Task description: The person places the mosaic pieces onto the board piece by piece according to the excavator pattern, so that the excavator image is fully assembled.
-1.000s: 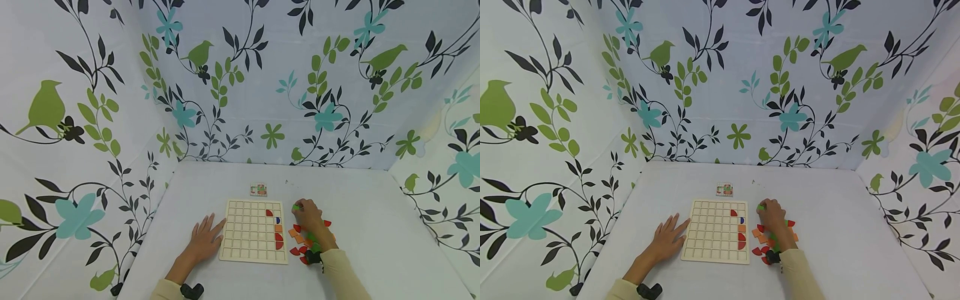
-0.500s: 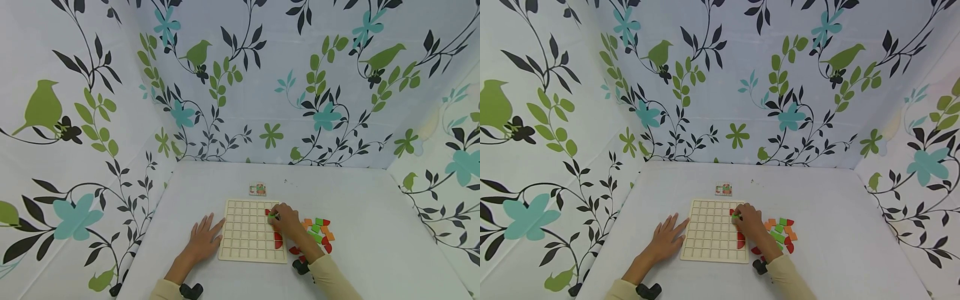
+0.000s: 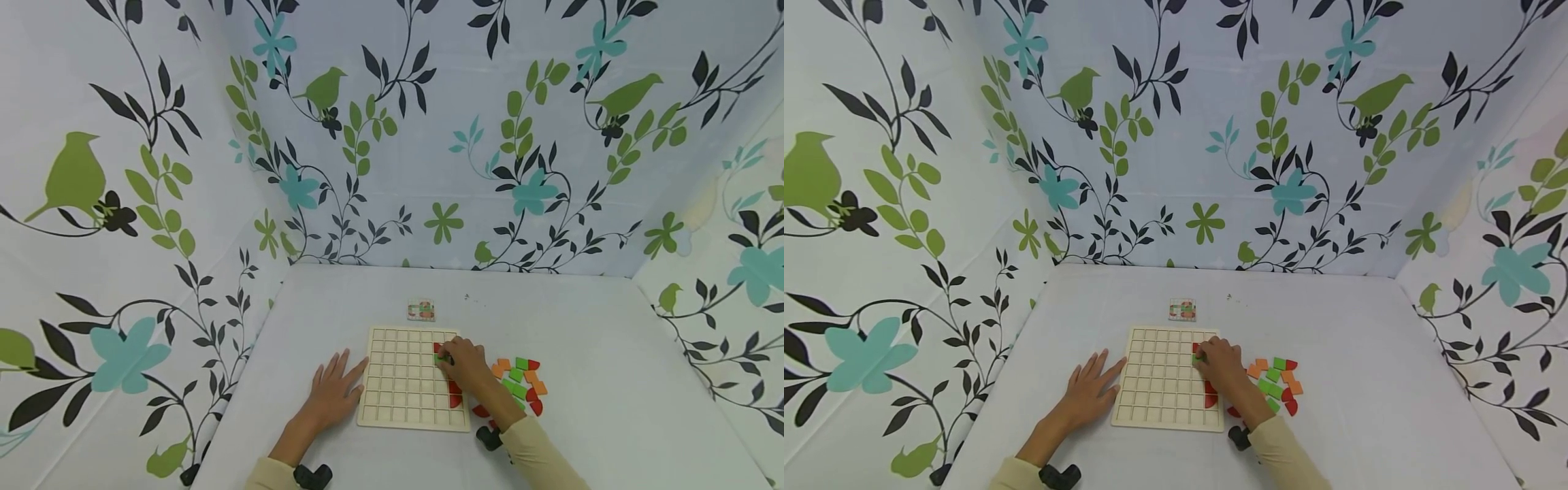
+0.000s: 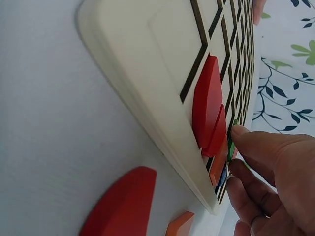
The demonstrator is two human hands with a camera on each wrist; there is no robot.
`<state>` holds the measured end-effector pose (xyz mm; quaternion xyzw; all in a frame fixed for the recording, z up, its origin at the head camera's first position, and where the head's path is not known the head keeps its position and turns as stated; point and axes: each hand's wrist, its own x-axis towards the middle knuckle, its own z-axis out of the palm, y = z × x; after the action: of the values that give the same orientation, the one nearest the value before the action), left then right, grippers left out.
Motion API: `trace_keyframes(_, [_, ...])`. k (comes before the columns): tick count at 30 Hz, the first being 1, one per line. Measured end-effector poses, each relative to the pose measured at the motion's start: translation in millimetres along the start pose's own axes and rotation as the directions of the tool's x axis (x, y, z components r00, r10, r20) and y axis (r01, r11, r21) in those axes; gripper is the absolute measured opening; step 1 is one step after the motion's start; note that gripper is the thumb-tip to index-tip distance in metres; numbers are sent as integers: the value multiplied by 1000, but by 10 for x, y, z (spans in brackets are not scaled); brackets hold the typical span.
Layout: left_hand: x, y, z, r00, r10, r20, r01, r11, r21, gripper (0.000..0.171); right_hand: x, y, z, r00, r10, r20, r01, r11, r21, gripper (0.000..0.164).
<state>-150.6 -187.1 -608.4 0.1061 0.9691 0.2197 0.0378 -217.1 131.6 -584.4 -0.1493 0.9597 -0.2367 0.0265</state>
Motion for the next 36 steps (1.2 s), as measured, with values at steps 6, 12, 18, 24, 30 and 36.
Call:
trace_keyframes(6, [4,-1,-5,1000,3,-1,-3,1000,-8,55,1,25,9,1000,-8,0,8,1000,11,11])
trace_keyframes(12, [-12,11,-20,1000,4,-9,-4,1000,-10,55,-22,30,0,1000,-3,-1,3,999,43,12])
trace_keyframes(18, [1,7,-8,1000,20,-11,-20,1000,-7,54,-162,144,-172,996,82,-38,-79,995,67,22])
trace_keyframes(24, [-15,-31,27,999,12,-38,-13,1000,-12,56,-343,538,-419,972,217,-93,-213,976,49,33])
trace_keyframes(30, [-37,-1,-11,999,23,-42,-24,999,-25,55,-506,880,-552,951,292,-100,-291,956,23,35])
trace_keyframes(36, [-20,13,-21,999,19,-32,-19,1000,-15,55,-548,981,-564,953,296,-63,-294,955,33,26])
